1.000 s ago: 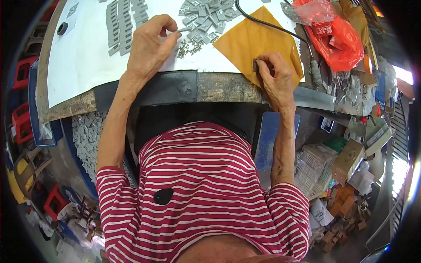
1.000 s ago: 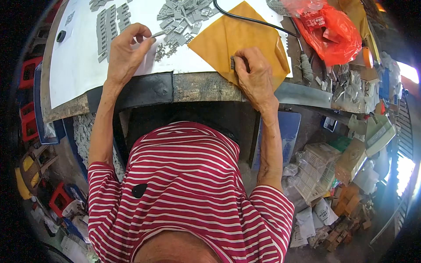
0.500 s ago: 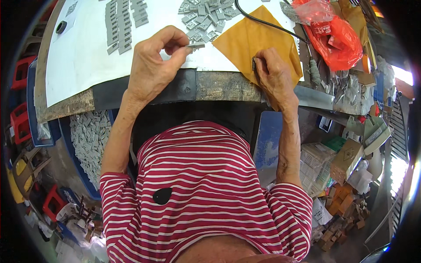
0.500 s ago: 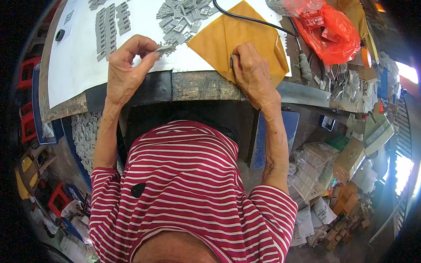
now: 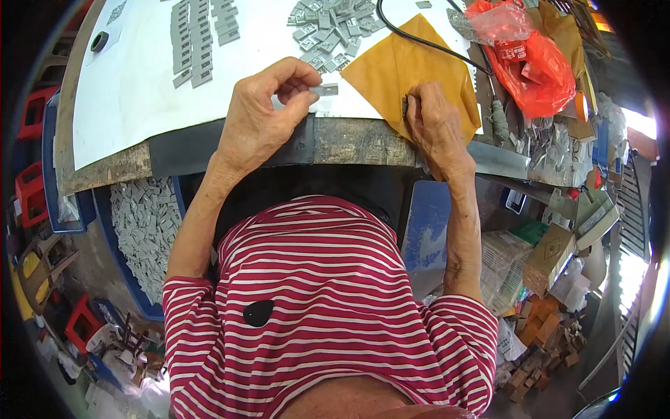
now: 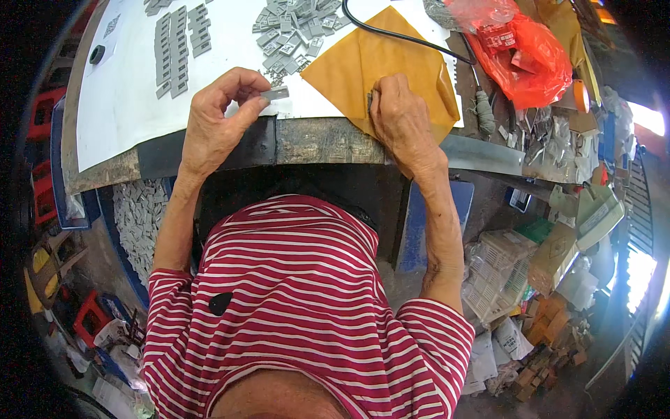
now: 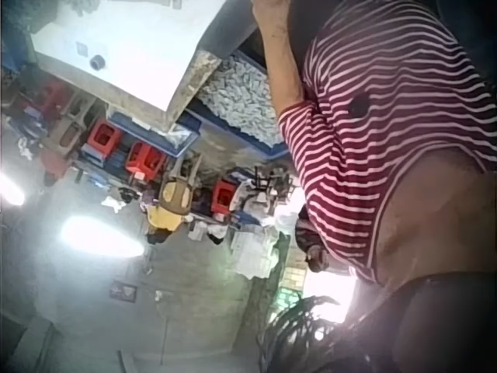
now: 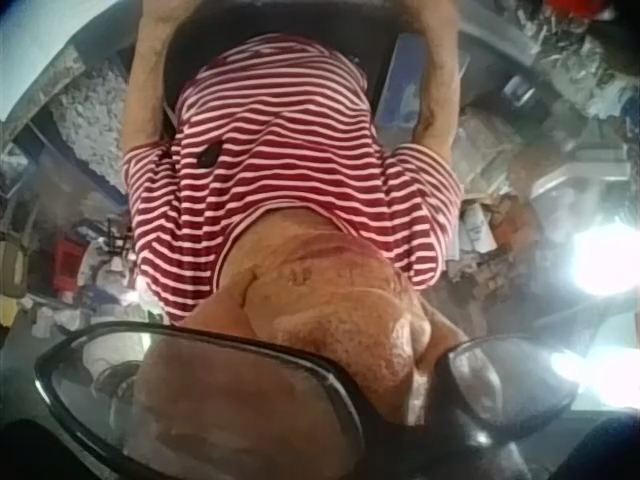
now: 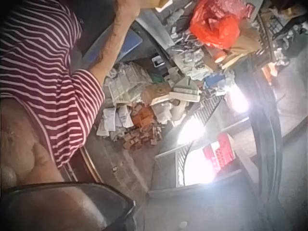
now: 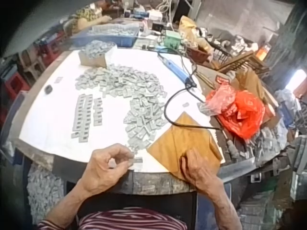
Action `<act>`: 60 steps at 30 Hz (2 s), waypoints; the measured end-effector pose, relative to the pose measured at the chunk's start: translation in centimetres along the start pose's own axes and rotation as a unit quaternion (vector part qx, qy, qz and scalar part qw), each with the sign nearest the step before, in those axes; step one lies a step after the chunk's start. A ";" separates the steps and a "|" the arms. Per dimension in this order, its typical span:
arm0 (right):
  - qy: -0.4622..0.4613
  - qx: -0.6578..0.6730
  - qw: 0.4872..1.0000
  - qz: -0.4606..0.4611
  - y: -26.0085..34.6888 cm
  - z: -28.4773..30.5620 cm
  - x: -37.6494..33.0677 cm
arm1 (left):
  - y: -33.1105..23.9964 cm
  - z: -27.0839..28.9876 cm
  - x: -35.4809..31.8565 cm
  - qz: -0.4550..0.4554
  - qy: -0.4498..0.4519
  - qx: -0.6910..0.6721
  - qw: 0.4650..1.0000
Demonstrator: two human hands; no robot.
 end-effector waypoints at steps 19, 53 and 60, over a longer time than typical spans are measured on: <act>0.136 0.653 0.658 -0.350 -5.3 -1.4 -0.5 | 1.0 -1.4 -0.3 0.097 0.027 -0.129 0.987; 0.106 0.722 0.612 -0.305 -1.6 -1.1 0.6 | 1.7 -1.7 -0.5 0.097 -0.010 -0.202 0.975; 0.109 0.745 0.596 -0.281 3.1 -2.6 1.1 | 1.9 -1.7 -0.5 0.109 -0.020 -0.212 0.971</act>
Point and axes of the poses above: each hand's wrist, its own x-axis towards the middle knuckle, its own z-axis out of the back of the hand, y = z × x, the point moved 7 cm from there along x, towards the middle knuckle, and after that the axes turned 8 degrees about -z, right-handed, at the moved point
